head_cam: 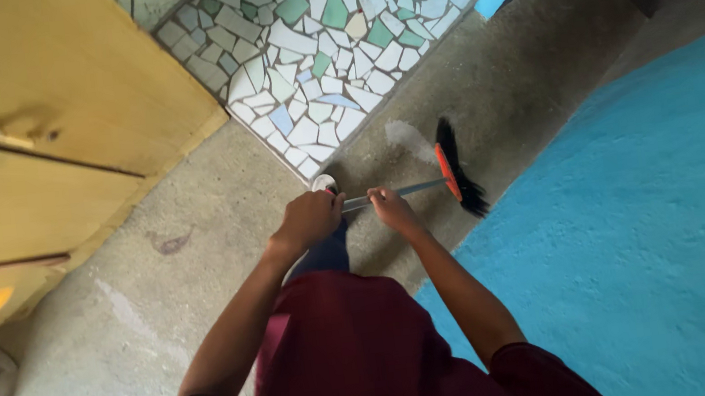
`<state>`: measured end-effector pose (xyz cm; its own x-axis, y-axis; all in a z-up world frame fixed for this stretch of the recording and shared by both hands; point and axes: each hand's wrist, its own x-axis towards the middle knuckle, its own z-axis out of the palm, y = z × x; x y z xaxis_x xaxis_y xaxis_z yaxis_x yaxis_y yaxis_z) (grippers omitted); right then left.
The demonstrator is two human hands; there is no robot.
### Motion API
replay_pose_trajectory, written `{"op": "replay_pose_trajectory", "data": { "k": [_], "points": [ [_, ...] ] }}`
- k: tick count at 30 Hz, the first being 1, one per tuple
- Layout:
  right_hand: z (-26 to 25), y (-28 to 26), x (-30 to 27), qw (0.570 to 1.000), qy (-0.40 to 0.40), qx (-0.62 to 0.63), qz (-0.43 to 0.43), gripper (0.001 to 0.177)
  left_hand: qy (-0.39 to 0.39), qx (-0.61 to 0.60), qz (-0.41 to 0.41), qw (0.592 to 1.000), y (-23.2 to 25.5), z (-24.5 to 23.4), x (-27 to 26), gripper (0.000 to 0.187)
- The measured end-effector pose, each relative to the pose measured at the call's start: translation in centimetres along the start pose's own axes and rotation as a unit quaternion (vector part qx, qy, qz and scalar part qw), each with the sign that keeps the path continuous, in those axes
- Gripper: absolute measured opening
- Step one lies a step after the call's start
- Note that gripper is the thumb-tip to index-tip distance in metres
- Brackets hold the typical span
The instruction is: The person sweeps a floor with a broom, moving the broom across concrete and tiled surfaces to gather debris. They move the broom head repeatedly to push dust and small items along the ground.
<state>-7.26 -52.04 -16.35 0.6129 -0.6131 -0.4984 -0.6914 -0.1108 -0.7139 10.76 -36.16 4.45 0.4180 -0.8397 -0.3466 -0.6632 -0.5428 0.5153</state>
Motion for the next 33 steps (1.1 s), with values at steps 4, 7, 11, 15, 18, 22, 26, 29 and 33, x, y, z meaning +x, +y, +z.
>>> {"op": "replay_pose_trajectory", "data": {
  "k": [4,7,11,15,18,22,26,29,33],
  "points": [
    [-0.9,-2.8,6.6,0.962,0.016,-0.139,-0.233,0.039,0.032,-0.001,-0.001,0.999,-1.1,-3.3,5.4,0.049],
    [-0.4,-6.4,13.3,0.974,-0.021,-0.144,-0.175,0.036,0.033,-0.036,-0.067,0.997,-3.2,-6.3,9.2,0.05],
    [1.3,-10.9,21.3,0.982,-0.105,-0.134,-0.081,0.031,0.099,-0.055,-0.125,0.986,-5.7,-7.3,12.9,0.045],
    [2.1,-13.2,26.0,0.976,-0.11,-0.16,-0.102,0.033,0.112,-0.079,-0.164,0.977,-6.3,-6.4,16.0,0.035],
    [1.1,-13.0,26.3,0.982,-0.11,-0.136,-0.064,0.036,0.097,-0.081,-0.192,0.973,-5.5,-6.2,17.9,0.032],
    [-1.9,-14.3,28.5,0.99,-0.086,-0.104,-0.043,0.037,0.109,-0.077,-0.19,0.973,-3.2,-7.1,21.5,0.032],
    [-8.3,-13.0,29.6,0.999,-0.046,0.019,-0.014,0.03,0.112,-0.091,-0.161,0.976,0.8,-7.3,26.5,0.033],
    [-13.8,-11.1,34.0,0.998,-0.009,0.051,-0.035,0.026,0.138,-0.065,-0.132,0.979,5.2,-6.8,32.2,0.036],
    [-22.5,-6.7,42.2,0.987,0.023,0.114,-0.109,0.023,0.143,-0.088,-0.149,0.974,11.2,-5.1,42.2,0.03]
  ]
}}
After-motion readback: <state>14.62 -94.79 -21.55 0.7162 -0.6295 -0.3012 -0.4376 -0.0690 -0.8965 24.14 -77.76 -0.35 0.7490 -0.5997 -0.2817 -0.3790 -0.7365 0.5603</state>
